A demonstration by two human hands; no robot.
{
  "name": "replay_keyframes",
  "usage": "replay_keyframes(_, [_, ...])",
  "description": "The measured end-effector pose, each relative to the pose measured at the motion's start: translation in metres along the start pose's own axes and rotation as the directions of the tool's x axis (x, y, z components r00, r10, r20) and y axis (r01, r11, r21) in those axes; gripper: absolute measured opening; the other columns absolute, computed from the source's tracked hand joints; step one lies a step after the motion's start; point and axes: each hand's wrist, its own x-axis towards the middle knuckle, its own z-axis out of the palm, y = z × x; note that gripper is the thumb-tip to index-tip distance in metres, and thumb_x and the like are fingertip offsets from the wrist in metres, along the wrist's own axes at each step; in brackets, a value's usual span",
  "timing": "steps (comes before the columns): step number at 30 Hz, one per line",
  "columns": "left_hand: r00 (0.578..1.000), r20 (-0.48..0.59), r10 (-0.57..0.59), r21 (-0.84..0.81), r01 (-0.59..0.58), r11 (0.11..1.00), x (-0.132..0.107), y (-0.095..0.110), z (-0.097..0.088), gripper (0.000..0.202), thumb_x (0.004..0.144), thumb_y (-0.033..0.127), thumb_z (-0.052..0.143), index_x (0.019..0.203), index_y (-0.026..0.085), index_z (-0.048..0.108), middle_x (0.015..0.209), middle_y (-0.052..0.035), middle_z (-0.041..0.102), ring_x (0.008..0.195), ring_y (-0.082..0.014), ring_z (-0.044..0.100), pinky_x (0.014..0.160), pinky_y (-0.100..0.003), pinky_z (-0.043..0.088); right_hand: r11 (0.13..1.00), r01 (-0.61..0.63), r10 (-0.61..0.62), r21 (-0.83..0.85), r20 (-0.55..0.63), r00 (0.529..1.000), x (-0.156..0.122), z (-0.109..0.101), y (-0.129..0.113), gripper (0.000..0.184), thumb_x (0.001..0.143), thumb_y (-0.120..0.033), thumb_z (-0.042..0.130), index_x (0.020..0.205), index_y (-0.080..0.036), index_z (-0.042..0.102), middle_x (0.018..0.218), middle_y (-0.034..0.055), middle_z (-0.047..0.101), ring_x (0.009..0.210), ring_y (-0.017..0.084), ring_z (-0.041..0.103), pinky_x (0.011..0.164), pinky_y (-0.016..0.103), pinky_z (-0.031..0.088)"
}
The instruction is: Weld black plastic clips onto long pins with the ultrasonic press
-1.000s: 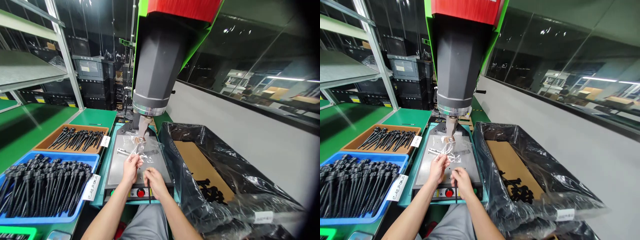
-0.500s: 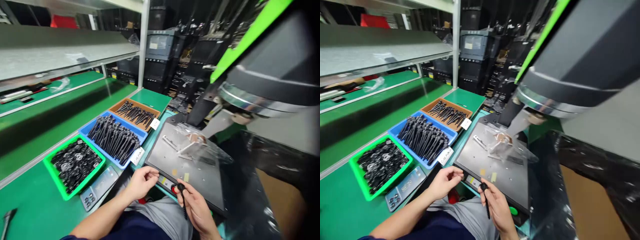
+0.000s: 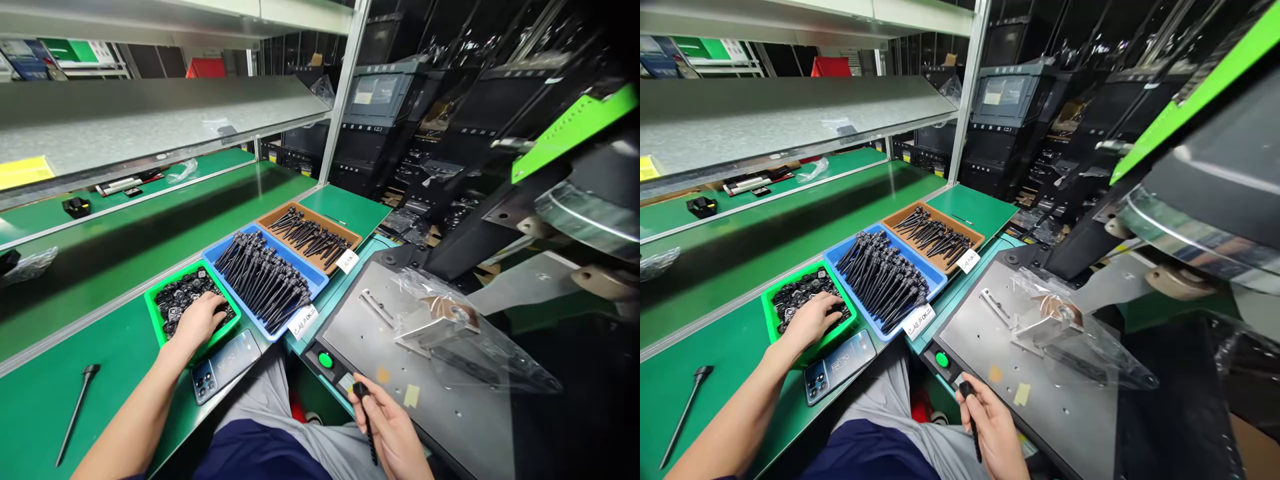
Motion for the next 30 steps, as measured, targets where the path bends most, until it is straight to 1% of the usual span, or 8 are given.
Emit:
replay_keyframes(6, [0.998, 0.043, -0.036, -0.005, 0.037, 0.999, 0.01, -0.001, -0.01, 0.022, 0.077, 0.03, 0.056, 0.091, 0.019, 0.069, 0.093, -0.0101, 0.068, 0.084, -0.0268, 0.064, 0.077, -0.036, 0.048, 1.0, 0.005, -0.005, 0.018, -0.015, 1.0, -0.002, -0.004, 0.013, 0.05, 0.076, -0.051, 0.073, 0.115, -0.021, 0.065, 0.082, 0.0074, 0.066, 0.059, 0.013, 0.048, 0.054, 0.027, 0.039])
replay_keyframes(10, [0.991, -0.03, -0.127, -0.085, 0.124, 0.989, 0.008, -0.004, -0.022, 0.034, 0.077, 0.036, 0.056, 0.104, 0.019, 0.068, 0.096, -0.0086, 0.071, 0.087, -0.0266, 0.065, 0.08, -0.036, 0.049, 0.999, -0.007, 0.009, 0.051, -0.037, 0.999, -0.008, -0.006, 0.016, 0.051, 0.075, -0.052, 0.074, 0.114, -0.02, 0.065, 0.084, 0.008, 0.066, 0.059, 0.013, 0.049, 0.054, 0.027, 0.04])
replay_keyframes(13, [0.981, -0.121, -0.152, -0.232, 0.121, 0.965, -0.001, 0.004, -0.03, 0.044, 0.078, 0.045, 0.057, 0.113, 0.021, 0.068, 0.099, -0.0077, 0.071, 0.088, -0.0258, 0.065, 0.082, -0.037, 0.051, 0.998, -0.015, 0.018, 0.069, -0.053, 0.998, -0.01, -0.004, 0.015, 0.05, 0.076, -0.052, 0.074, 0.114, -0.022, 0.065, 0.083, 0.0069, 0.066, 0.058, 0.013, 0.049, 0.052, 0.027, 0.04])
replay_keyframes(16, [0.991, -0.116, -0.064, -0.514, -0.005, 0.858, -0.014, 0.029, -0.031, 0.042, 0.077, 0.05, 0.061, 0.107, 0.022, 0.072, 0.104, -0.0076, 0.07, 0.09, -0.024, 0.066, 0.081, -0.036, 0.053, 0.999, 0.007, -0.005, 0.045, -0.038, 0.999, -0.009, 0.003, 0.014, 0.049, 0.078, -0.053, 0.071, 0.116, -0.022, 0.065, 0.081, 0.0065, 0.067, 0.055, 0.013, 0.048, 0.048, 0.026, 0.038])
replay_keyframes(19, [0.996, -0.073, 0.056, -0.762, -0.092, 0.641, -0.024, 0.069, -0.016, 0.03, 0.071, 0.043, 0.073, 0.091, 0.021, 0.077, 0.1, -0.0092, 0.071, 0.088, -0.0232, 0.066, 0.078, -0.033, 0.054, 0.997, 0.062, -0.061, -0.039, 0.035, 0.998, -0.007, 0.018, 0.01, 0.049, 0.081, -0.05, 0.068, 0.119, -0.02, 0.065, 0.08, 0.0063, 0.068, 0.052, 0.011, 0.048, 0.05, 0.026, 0.04])
replay_keyframes(24, [0.99, 0.076, 0.115, -0.964, 0.044, 0.263, -0.029, 0.141, 0.04, 0.026, 0.059, 0.031, 0.083, 0.082, 0.018, 0.078, 0.093, -0.01, 0.072, 0.072, -0.0193, 0.065, 0.067, -0.03, 0.055, 0.977, 0.185, -0.169, -0.109, 0.138, 0.976, -0.007, 0.05, -0.005, 0.042, 0.083, -0.037, 0.065, 0.122, -0.024, 0.064, 0.085, 0.0031, 0.067, 0.059, 0.012, 0.056, 0.055, 0.027, 0.047])
replay_keyframes(26, [0.983, 0.091, 0.161, -0.973, 0.053, 0.223, -0.031, 0.163, 0.058, 0.022, 0.061, 0.03, 0.082, 0.079, 0.019, 0.078, 0.091, -0.0096, 0.073, 0.077, -0.0211, 0.066, 0.072, -0.031, 0.056, 0.969, 0.245, -0.241, -0.035, 0.088, 0.967, -0.006, 0.059, -0.011, 0.038, 0.081, -0.034, 0.067, 0.118, -0.024, 0.064, 0.084, 0.0017, 0.065, 0.061, 0.012, 0.058, 0.053, 0.026, 0.047])
replay_keyframes(30, [0.968, 0.049, 0.245, -0.967, -0.015, 0.255, -0.033, 0.187, 0.076, 0.014, 0.07, 0.029, 0.076, 0.082, 0.022, 0.079, 0.093, -0.0086, 0.074, 0.088, -0.0235, 0.067, 0.084, -0.034, 0.055, 0.945, 0.313, -0.309, 0.096, -0.056, 0.949, -0.004, 0.064, -0.017, 0.027, 0.077, -0.032, 0.071, 0.1, -0.022, 0.06, 0.078, -0.0011, 0.063, 0.057, 0.011, 0.059, 0.048, 0.022, 0.046])
